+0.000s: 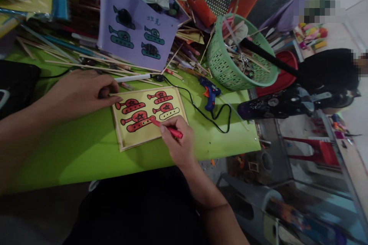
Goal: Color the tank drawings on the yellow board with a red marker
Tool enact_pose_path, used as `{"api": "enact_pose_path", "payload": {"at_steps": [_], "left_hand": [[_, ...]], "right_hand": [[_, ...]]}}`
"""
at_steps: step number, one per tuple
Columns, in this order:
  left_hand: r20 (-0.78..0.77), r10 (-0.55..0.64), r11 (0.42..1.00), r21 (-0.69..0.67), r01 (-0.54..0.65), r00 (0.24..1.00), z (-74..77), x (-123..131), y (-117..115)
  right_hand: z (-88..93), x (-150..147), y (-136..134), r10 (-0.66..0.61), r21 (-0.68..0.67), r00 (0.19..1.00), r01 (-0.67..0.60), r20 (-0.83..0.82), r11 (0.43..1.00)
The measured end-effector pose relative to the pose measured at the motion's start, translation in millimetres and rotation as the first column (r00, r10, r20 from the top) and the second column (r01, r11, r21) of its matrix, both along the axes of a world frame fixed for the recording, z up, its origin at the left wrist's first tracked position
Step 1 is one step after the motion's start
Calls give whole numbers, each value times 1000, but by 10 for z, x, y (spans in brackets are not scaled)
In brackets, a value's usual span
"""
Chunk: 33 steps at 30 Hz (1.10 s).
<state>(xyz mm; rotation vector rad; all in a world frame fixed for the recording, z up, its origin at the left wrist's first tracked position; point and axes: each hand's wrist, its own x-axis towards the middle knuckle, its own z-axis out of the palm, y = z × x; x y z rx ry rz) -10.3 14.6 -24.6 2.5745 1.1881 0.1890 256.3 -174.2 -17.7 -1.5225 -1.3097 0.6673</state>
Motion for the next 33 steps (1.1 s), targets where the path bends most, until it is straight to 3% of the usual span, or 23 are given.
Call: {"api": "enact_pose_path", "payload": {"at_steps": [33], "left_hand": [[-39, 9, 1000, -17, -9, 999, 35, 32, -7]], "right_hand": [[14, 0, 3, -33, 12, 999, 33, -1, 999]]}}
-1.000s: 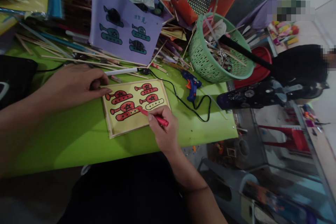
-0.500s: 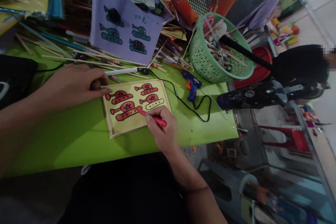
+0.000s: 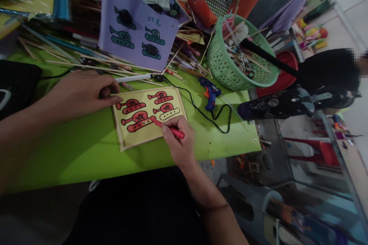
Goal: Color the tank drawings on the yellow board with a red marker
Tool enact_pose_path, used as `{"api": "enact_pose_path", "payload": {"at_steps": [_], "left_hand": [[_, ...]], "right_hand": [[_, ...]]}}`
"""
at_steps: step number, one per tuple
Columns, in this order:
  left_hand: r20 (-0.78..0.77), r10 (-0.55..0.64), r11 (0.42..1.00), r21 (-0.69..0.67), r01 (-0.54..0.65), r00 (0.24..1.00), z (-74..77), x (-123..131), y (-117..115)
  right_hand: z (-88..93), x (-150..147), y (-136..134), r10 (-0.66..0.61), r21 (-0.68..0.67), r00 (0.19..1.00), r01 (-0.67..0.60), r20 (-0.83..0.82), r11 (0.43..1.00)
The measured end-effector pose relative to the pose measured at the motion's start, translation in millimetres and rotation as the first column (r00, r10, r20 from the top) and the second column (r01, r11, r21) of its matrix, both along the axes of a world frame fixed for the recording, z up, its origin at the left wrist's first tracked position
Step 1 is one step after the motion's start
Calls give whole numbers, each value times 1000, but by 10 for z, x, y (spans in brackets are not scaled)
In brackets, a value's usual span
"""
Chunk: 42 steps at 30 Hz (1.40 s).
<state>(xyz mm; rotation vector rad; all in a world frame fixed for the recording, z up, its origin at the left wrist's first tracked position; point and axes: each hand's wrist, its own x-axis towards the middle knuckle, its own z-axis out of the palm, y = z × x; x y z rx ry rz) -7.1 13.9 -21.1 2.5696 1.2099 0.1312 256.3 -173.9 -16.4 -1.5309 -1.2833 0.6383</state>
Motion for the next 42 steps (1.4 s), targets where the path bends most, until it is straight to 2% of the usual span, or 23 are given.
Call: {"api": "enact_pose_path", "payload": {"at_steps": [15, 27, 42], "left_hand": [[5, -2, 1000, -1, 2, 1000, -33, -18, 12], [-12, 4, 1000, -15, -5, 1000, 16, 9, -12], [-26, 21, 1000, -20, -21, 999, -3, 12, -6]], "right_hand": [[-12, -5, 3, -7, -14, 1000, 7, 9, 1000], [-6, -7, 7, -14, 0, 1000, 14, -4, 1000], [-21, 5, -1, 40, 32, 999, -39, -7, 999]]}}
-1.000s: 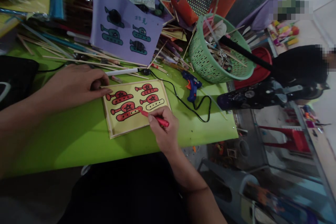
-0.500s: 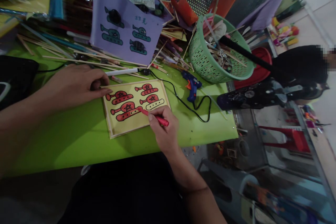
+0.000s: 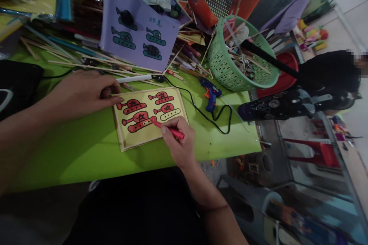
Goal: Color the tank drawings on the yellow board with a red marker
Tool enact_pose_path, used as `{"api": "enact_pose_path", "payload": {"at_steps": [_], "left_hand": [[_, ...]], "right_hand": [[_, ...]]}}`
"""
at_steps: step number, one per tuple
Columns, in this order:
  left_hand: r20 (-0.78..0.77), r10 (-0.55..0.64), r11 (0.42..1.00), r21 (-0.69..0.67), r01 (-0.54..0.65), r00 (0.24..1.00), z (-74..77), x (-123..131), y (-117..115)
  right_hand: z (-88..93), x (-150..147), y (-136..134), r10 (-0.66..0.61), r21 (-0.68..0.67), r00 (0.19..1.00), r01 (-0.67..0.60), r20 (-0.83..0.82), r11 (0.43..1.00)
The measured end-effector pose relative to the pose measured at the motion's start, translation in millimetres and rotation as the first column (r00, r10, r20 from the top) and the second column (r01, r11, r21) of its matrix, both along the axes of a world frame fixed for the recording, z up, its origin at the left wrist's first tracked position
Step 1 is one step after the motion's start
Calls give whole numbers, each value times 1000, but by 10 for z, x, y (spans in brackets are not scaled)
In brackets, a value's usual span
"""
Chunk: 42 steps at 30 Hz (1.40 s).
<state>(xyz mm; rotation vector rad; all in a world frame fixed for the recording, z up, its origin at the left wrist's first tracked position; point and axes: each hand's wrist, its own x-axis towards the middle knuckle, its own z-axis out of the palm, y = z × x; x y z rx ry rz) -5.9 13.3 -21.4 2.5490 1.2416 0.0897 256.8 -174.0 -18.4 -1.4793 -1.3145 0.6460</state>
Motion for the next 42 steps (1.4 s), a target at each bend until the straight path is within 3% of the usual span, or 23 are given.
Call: {"api": "enact_pose_path", "payload": {"at_steps": [42], "left_hand": [[26, -27, 999, 23, 27, 999, -9, -17, 5]], "right_hand": [[17, -4, -5, 15, -11, 1000, -15, 1, 1000]]}}
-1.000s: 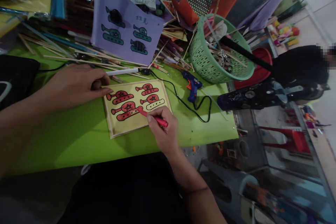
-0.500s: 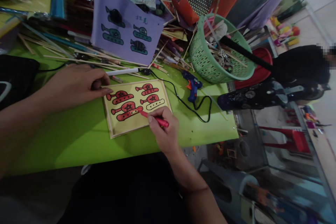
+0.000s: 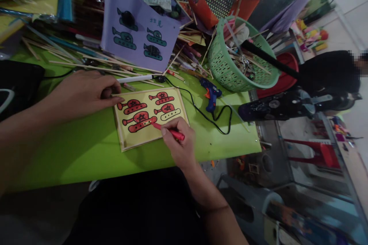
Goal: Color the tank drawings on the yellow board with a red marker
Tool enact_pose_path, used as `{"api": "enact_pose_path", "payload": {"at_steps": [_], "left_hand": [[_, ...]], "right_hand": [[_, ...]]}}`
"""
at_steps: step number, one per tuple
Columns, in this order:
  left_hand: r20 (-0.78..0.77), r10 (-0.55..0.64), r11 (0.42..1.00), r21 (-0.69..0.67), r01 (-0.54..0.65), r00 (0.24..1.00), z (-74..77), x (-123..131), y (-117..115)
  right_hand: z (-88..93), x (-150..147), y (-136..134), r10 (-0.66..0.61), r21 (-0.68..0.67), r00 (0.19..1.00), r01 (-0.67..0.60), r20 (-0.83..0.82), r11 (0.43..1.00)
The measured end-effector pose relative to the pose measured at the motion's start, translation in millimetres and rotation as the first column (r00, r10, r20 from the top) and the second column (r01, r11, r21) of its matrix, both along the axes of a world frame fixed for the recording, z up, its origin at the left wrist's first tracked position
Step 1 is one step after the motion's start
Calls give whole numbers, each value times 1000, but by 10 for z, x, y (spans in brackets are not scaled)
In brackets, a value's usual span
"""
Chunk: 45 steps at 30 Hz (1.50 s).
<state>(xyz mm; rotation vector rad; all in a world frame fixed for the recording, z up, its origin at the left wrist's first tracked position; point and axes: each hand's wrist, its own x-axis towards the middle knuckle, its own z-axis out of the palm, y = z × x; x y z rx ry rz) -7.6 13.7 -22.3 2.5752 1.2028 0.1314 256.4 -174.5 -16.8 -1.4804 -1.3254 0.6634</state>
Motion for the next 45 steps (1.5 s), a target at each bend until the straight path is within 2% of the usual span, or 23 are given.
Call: {"api": "enact_pose_path", "payload": {"at_steps": [8, 17, 25, 38, 45], "left_hand": [[-9, 15, 1000, -13, -16, 1000, 31, 12, -13], [-18, 10, 1000, -20, -10, 1000, 26, 6, -5], [-24, 8, 1000, -9, -8, 1000, 35, 16, -12], [-22, 16, 1000, -15, -16, 1000, 38, 22, -15], [16, -6, 1000, 18, 6, 1000, -22, -12, 10]], "right_hand": [[4, -3, 2, -16, 13, 1000, 16, 14, 1000], [11, 3, -5, 29, -21, 999, -28, 34, 999], [18, -5, 6, -13, 12, 1000, 13, 25, 1000], [6, -3, 10, 18, -29, 1000, -17, 17, 999], [4, 1, 9, -16, -31, 1000, 17, 22, 999]]}}
